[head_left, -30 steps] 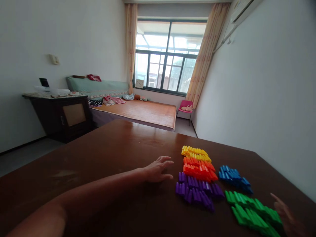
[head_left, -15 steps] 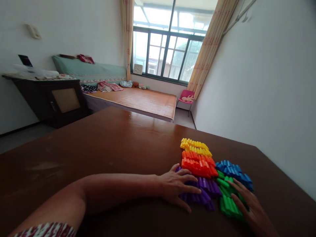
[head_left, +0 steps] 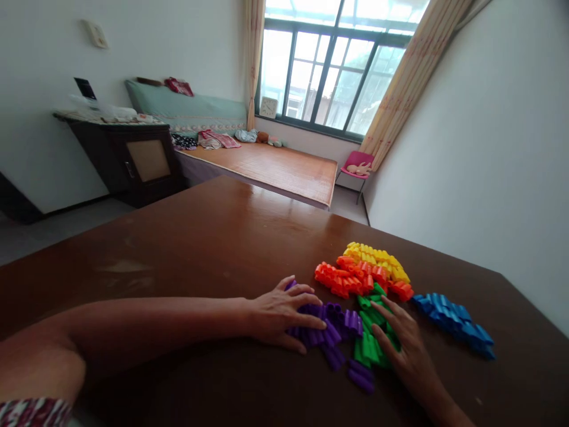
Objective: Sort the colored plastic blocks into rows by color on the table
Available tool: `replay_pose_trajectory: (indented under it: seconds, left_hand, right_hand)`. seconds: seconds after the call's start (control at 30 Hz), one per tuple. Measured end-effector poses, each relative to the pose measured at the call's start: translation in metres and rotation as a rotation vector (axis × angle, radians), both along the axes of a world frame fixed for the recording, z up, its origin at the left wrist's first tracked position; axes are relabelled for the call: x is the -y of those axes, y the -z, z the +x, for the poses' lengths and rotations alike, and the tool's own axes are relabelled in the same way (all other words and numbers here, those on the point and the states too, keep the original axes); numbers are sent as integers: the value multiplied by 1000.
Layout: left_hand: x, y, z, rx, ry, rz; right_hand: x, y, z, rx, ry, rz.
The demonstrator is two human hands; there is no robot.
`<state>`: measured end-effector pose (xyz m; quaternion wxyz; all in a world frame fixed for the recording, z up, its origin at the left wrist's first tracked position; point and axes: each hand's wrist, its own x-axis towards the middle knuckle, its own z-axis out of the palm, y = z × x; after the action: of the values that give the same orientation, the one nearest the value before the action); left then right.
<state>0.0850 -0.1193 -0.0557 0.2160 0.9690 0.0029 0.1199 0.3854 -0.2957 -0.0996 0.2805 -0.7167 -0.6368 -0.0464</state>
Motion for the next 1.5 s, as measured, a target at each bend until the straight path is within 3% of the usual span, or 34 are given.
replay_pose_trajectory:
  seconds: [0.27,0.5,0.7,0.83,0.97,1.1,1.2,1.3,1.4,1.5]
  left_hand:
    - [-23,-10,-68,-92,-207,-137]
    - [-49,-4,-122,-33,-526,-346]
    - [-70,-5,-153,-60,-575,-105]
    - [-88,4,-177,-63,-632,100]
    - [-105,11,-194,-80,-787,176]
    - [-116,8,-200,-62,-956,146]
    - [-118,1,-199,-49,-1040,142]
    - [-117,-9,-195,-27,-1021,188]
    - [-118,-22,-181,38,-931,238]
    - [-120,-34,-149,101,-808,257]
  right_hand:
    - [-58,0,-61,1,-185,16]
    - [-127,-4,-120,-23,-343,-23]
    - [-186,-7,-169,-60,-412,-70]
    - [-218,-10,-204,-175,-445,-63]
    - [-250,-19,-234,-431,-518,-115]
    - [-264,-42,-249,-800,-634,-205]
    - [-248,-64,-235,-948,-696,-184]
    - [-211,-83,-188,-878,-663,-163]
    - [-166,-97,-107,-660,-461,-152]
    - [-117,-105,9,-467,-113,-74]
